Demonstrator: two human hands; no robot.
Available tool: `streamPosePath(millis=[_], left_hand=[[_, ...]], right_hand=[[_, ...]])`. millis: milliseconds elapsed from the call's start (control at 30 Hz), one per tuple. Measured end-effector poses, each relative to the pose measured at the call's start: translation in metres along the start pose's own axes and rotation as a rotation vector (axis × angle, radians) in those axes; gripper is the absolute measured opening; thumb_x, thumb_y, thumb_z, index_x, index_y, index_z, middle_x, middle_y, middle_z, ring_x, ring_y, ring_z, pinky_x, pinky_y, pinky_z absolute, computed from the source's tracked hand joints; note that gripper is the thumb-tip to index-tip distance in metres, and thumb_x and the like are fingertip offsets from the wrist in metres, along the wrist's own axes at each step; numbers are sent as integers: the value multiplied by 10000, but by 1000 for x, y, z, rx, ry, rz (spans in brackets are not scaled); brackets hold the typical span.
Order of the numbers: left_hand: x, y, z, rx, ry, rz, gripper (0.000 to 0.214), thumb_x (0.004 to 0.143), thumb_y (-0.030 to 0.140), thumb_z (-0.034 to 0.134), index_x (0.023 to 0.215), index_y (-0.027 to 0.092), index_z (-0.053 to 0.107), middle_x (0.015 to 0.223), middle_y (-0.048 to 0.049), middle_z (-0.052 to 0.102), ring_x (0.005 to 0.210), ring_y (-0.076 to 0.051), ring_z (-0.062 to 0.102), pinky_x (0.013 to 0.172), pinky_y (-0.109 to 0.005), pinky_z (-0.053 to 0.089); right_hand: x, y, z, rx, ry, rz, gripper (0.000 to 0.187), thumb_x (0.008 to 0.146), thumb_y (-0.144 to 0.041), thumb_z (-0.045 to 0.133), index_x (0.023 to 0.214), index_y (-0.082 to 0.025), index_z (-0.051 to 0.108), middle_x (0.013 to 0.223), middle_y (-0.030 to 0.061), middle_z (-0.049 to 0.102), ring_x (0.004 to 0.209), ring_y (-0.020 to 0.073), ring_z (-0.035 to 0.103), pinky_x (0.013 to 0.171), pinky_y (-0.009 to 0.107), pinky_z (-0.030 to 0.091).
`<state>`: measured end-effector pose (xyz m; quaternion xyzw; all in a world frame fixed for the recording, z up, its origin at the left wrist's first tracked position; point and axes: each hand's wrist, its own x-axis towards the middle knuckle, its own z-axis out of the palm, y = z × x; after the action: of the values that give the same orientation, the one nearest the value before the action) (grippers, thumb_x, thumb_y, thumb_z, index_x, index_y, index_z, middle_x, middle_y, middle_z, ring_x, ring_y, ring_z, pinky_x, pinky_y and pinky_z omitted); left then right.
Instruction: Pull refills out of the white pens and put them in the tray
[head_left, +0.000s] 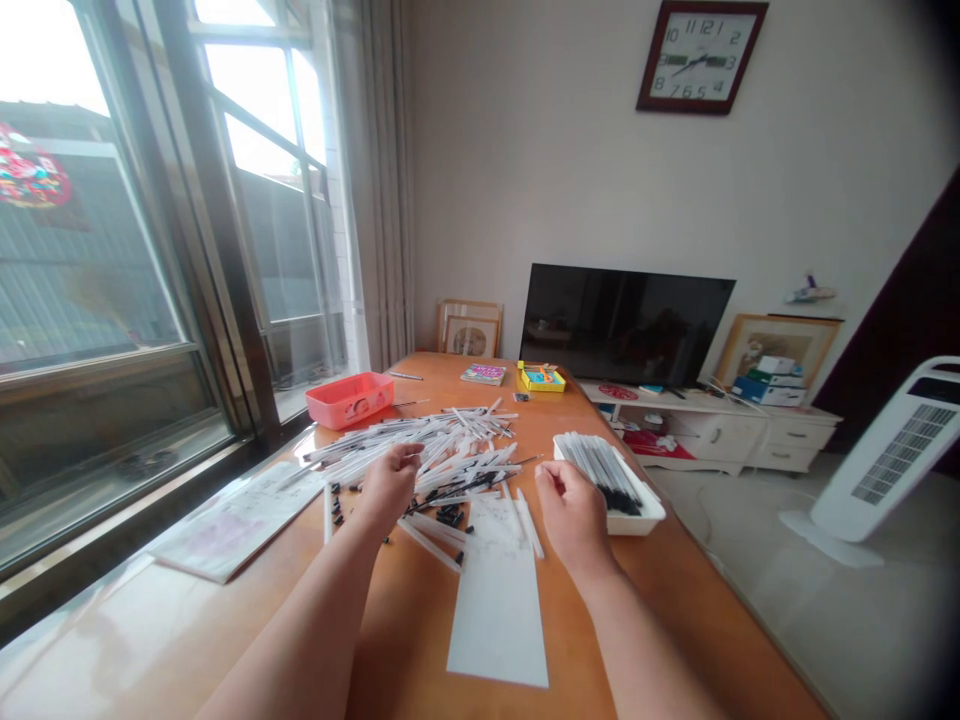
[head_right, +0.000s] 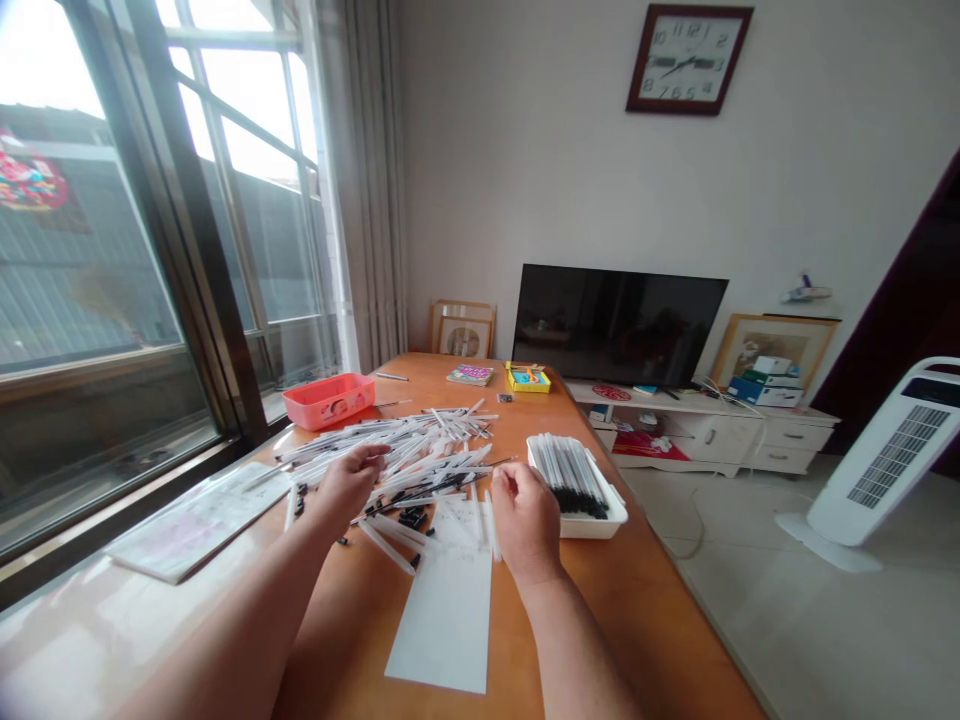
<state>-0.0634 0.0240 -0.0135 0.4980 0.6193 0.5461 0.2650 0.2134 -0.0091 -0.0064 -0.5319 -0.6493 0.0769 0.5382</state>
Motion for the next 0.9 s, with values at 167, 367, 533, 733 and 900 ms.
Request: streamPosePath(millis=[167, 367, 533, 733, 900], left_hand=[[-19, 19, 10, -290, -269, -72, 366, 720, 416, 714, 982, 164, 671, 796, -24, 648, 653, -142, 570, 630, -270, 430], [-32, 25, 17, -178, -375, 19, 312, 769, 406, 678, 965, 168, 637, 732, 4, 610, 628, -123, 531, 594, -246, 400], [-35, 17, 26, -1, -386, 149, 272, 748, 369, 679, 940, 177, 663, 652, 25, 557, 575, -122, 488, 542, -242, 360], [-39, 21, 30, -23, -386, 143, 306, 732, 391, 690, 947, 173, 715, 731, -27, 655, 677, -171, 580, 618, -276, 426], [-33, 26, 18, -85, -366, -12, 365, 775, 400, 629, 1044, 169, 714, 748, -29, 656, 637, -160, 562, 581, -270, 419]], right_hand=[[-10, -6, 14, 156, -191, 6, 253, 935, -373, 499, 902, -212, 691, 799, 33, 713, 733, 184, 634, 676, 254, 450], [-13, -1, 22, 145, -307, 20, 212, 912, -321, 518, 910, -216, 702, 801, 21, 716, 725, 171, 638, 660, 240, 452], [-8, 12, 19, 21, -302, 91, 185, 873, -291, 529, 855, -237, 706, 752, 8, 706, 707, 178, 635, 640, 244, 446], [-8, 17, 19, -42, -334, 120, 178, 853, -289, 535, 823, -247, 706, 721, 5, 699, 688, 179, 630, 623, 245, 433], [-10, 16, 23, -69, -354, 122, 165, 845, -289, 552, 830, -248, 711, 752, 10, 710, 708, 177, 640, 628, 241, 430]])
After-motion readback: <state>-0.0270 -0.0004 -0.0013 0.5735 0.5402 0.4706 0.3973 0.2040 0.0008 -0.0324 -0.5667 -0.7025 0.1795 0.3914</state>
